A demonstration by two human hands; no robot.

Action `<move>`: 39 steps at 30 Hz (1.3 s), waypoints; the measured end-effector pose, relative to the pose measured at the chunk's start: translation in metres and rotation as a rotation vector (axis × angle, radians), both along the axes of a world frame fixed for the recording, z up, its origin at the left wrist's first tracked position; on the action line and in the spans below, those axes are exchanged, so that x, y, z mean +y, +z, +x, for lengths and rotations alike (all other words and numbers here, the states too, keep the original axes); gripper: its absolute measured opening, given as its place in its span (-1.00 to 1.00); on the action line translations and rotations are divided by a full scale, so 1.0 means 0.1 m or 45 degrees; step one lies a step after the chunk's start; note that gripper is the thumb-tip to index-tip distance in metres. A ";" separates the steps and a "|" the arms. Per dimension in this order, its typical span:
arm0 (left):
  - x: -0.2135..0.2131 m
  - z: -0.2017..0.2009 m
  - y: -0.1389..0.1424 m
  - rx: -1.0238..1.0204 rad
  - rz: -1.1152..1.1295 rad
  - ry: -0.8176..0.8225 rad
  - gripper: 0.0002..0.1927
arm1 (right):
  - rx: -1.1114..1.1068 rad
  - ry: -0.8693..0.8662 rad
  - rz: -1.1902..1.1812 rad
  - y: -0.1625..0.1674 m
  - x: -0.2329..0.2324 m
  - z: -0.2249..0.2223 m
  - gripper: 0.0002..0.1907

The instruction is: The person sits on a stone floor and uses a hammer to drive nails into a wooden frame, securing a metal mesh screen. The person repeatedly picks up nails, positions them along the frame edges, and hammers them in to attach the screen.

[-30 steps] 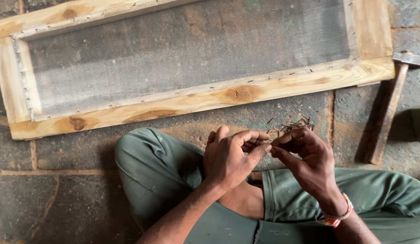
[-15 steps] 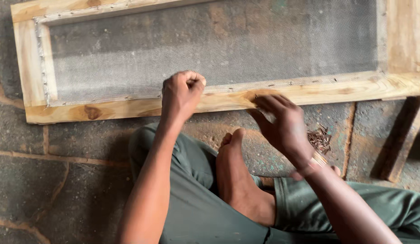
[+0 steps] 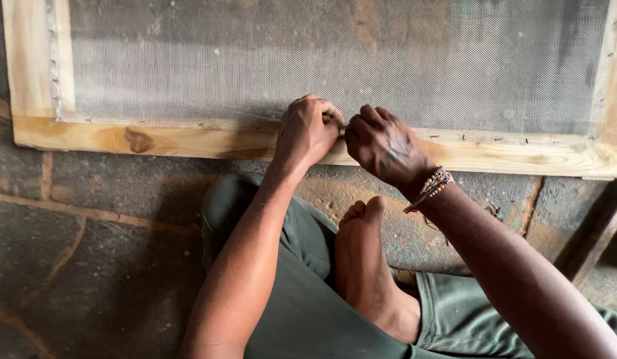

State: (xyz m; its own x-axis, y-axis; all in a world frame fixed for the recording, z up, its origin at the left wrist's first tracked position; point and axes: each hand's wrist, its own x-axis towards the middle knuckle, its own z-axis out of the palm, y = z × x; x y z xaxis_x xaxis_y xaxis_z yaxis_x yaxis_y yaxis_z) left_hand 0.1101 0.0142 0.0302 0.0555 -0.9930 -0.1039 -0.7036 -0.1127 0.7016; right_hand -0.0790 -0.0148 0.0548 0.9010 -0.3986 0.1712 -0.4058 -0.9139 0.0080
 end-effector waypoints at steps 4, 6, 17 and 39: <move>-0.01 0.02 -0.08 0.031 0.084 -0.015 -0.92 | 0.043 0.155 -0.179 -0.08 0.01 0.02 -0.91; -0.01 0.03 -0.13 0.037 0.068 -0.002 -0.91 | 0.063 0.178 -0.192 -0.09 0.00 0.02 -0.90; -0.01 0.00 -0.18 -0.113 -0.279 -0.088 -0.88 | 0.040 0.182 -0.209 0.06 0.03 0.06 -0.87; 0.06 -0.04 -0.24 -0.244 -0.390 -0.218 -0.87 | -0.075 0.168 -0.060 -0.38 -0.08 -0.16 -0.94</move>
